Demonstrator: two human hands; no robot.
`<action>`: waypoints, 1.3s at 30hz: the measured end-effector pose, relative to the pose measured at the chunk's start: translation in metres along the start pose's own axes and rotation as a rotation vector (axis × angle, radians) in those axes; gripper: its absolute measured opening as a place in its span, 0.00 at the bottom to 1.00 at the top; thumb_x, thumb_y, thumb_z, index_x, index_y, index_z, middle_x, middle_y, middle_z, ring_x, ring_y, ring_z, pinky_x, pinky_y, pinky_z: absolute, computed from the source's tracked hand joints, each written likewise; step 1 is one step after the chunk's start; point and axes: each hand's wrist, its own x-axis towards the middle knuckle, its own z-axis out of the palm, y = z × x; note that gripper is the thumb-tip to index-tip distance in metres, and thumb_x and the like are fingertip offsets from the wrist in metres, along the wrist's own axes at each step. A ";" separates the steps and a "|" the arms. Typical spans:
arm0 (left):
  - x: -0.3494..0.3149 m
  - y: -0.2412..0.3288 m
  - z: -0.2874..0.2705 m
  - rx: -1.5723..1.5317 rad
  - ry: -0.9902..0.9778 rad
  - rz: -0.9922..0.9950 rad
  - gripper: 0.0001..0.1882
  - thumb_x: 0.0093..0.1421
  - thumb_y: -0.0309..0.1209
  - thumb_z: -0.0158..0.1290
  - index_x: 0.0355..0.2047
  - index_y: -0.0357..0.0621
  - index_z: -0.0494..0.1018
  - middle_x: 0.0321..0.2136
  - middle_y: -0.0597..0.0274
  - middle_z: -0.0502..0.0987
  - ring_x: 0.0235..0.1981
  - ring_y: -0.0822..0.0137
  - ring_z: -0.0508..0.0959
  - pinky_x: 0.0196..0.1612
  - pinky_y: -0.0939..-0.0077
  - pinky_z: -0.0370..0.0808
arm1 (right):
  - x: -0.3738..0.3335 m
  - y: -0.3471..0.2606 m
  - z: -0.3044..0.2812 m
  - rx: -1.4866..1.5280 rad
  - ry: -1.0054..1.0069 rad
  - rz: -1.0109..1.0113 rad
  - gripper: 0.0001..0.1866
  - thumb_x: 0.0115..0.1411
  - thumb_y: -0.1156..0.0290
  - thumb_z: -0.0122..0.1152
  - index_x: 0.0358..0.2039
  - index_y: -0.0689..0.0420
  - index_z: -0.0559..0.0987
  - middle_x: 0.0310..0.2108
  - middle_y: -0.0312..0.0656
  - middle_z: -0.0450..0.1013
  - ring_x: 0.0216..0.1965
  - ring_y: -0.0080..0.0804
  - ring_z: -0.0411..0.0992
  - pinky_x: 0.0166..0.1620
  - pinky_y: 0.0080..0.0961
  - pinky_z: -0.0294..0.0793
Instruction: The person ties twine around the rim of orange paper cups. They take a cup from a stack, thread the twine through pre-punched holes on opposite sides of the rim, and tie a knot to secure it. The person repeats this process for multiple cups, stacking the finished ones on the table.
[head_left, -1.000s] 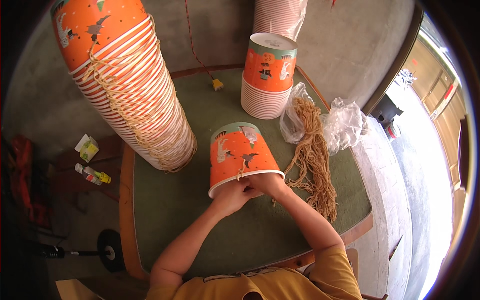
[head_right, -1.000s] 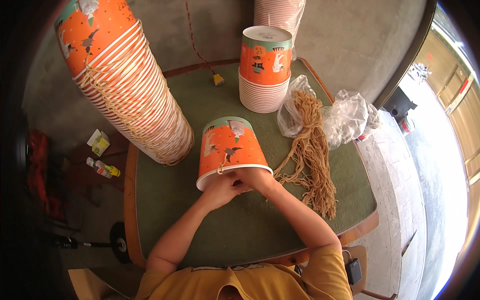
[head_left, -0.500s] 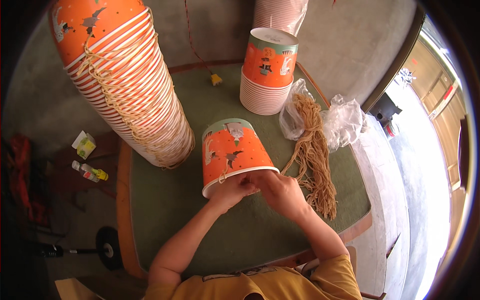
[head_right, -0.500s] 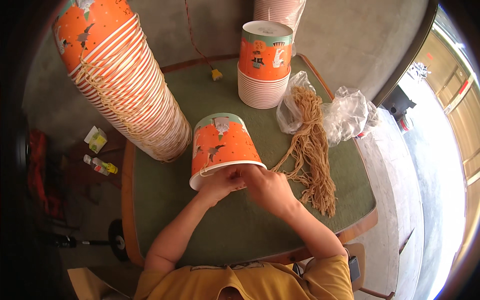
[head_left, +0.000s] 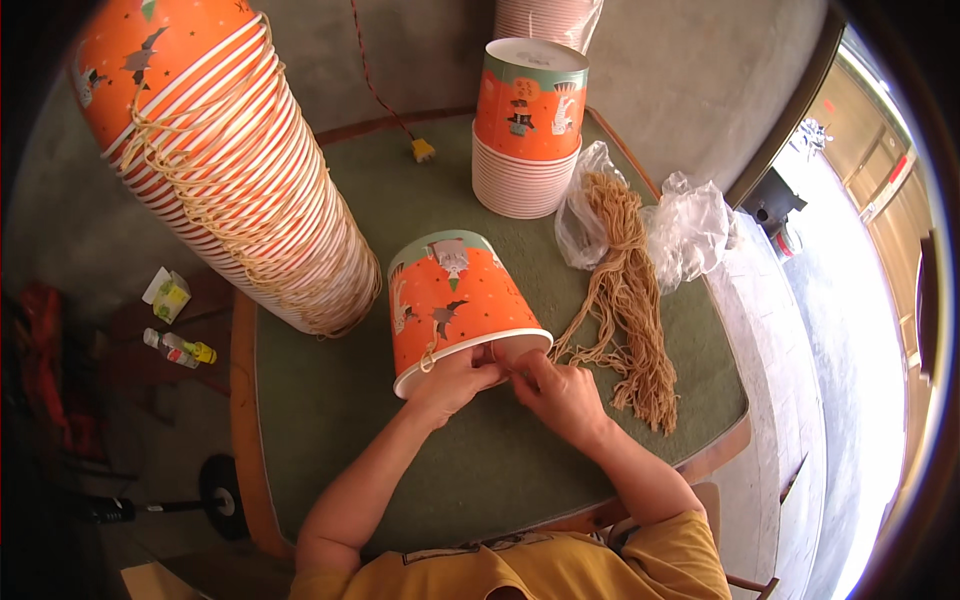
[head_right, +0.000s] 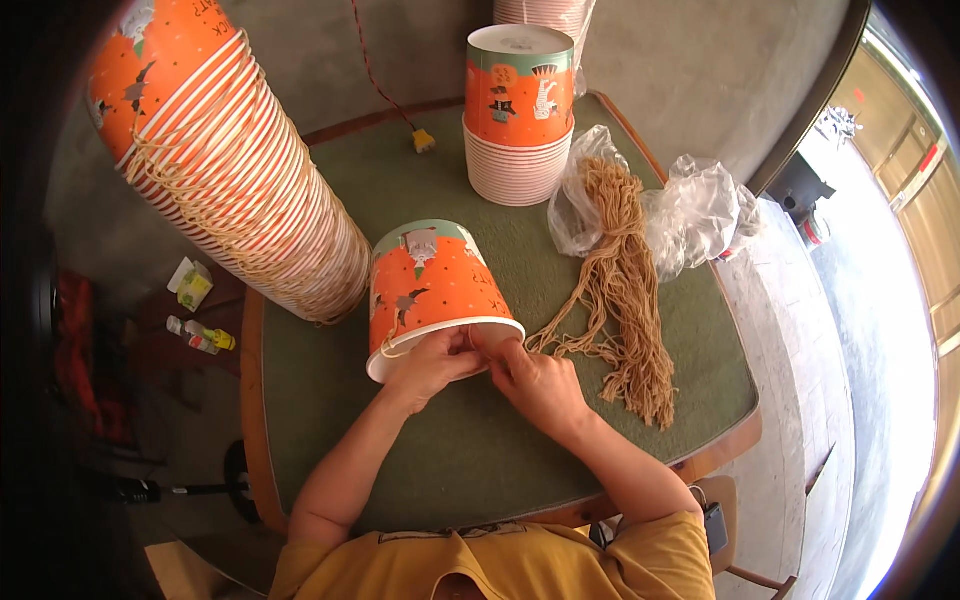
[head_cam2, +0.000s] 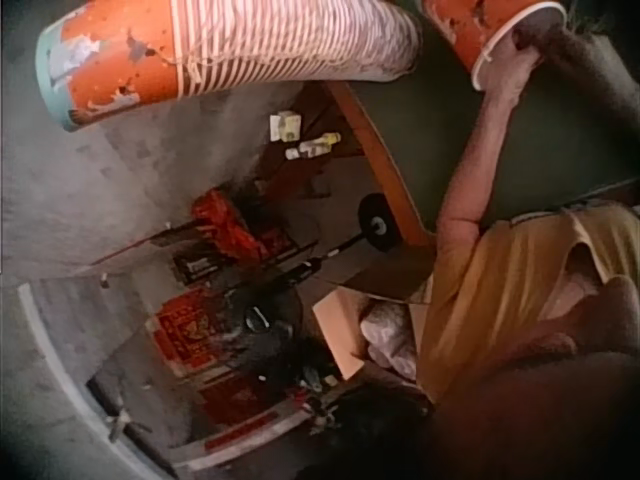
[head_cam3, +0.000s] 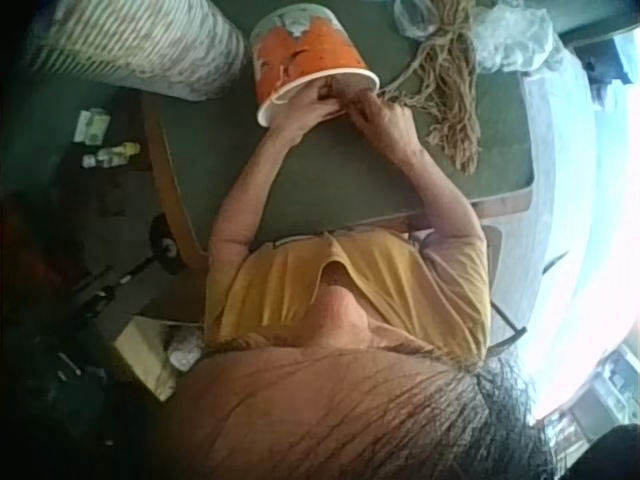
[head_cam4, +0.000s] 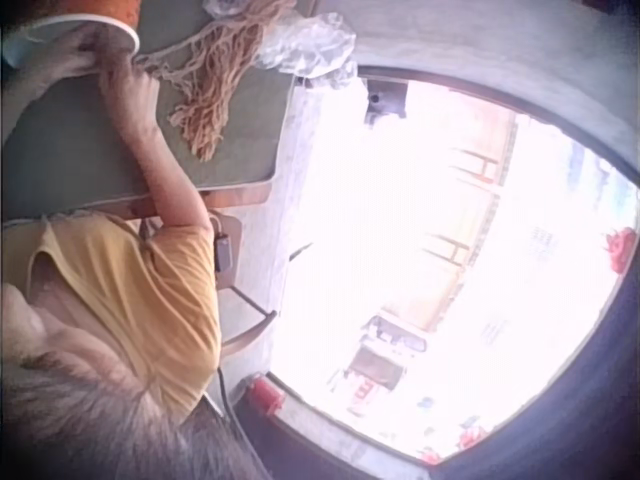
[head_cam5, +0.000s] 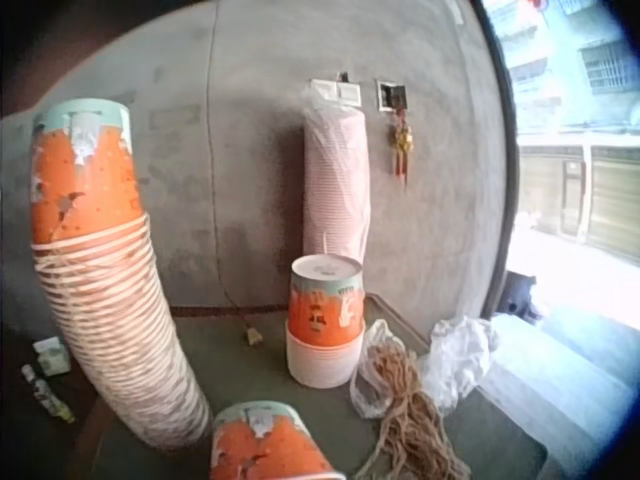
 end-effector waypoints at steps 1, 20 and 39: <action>-0.001 0.003 0.000 0.015 -0.004 0.001 0.13 0.60 0.19 0.53 0.46 0.38 0.72 0.41 0.63 0.76 0.44 0.71 0.77 0.51 0.78 0.77 | 0.000 0.001 0.001 0.018 0.011 0.000 0.11 0.58 0.66 0.62 0.35 0.53 0.69 0.15 0.42 0.73 0.17 0.45 0.75 0.20 0.41 0.74; -0.003 0.003 0.000 0.026 -0.007 -0.004 0.07 0.61 0.19 0.50 0.40 0.39 0.72 0.39 0.64 0.75 0.42 0.74 0.76 0.52 0.77 0.76 | 0.003 0.002 0.002 0.079 0.048 -0.021 0.09 0.55 0.72 0.61 0.33 0.55 0.69 0.15 0.43 0.72 0.17 0.44 0.74 0.20 0.39 0.75; -0.008 0.009 0.001 0.399 -0.014 0.084 0.08 0.61 0.23 0.53 0.41 0.39 0.69 0.36 0.67 0.73 0.38 0.76 0.73 0.45 0.79 0.73 | 0.003 0.001 0.003 0.113 0.060 0.008 0.11 0.56 0.73 0.59 0.36 0.54 0.67 0.14 0.43 0.72 0.16 0.46 0.74 0.20 0.40 0.74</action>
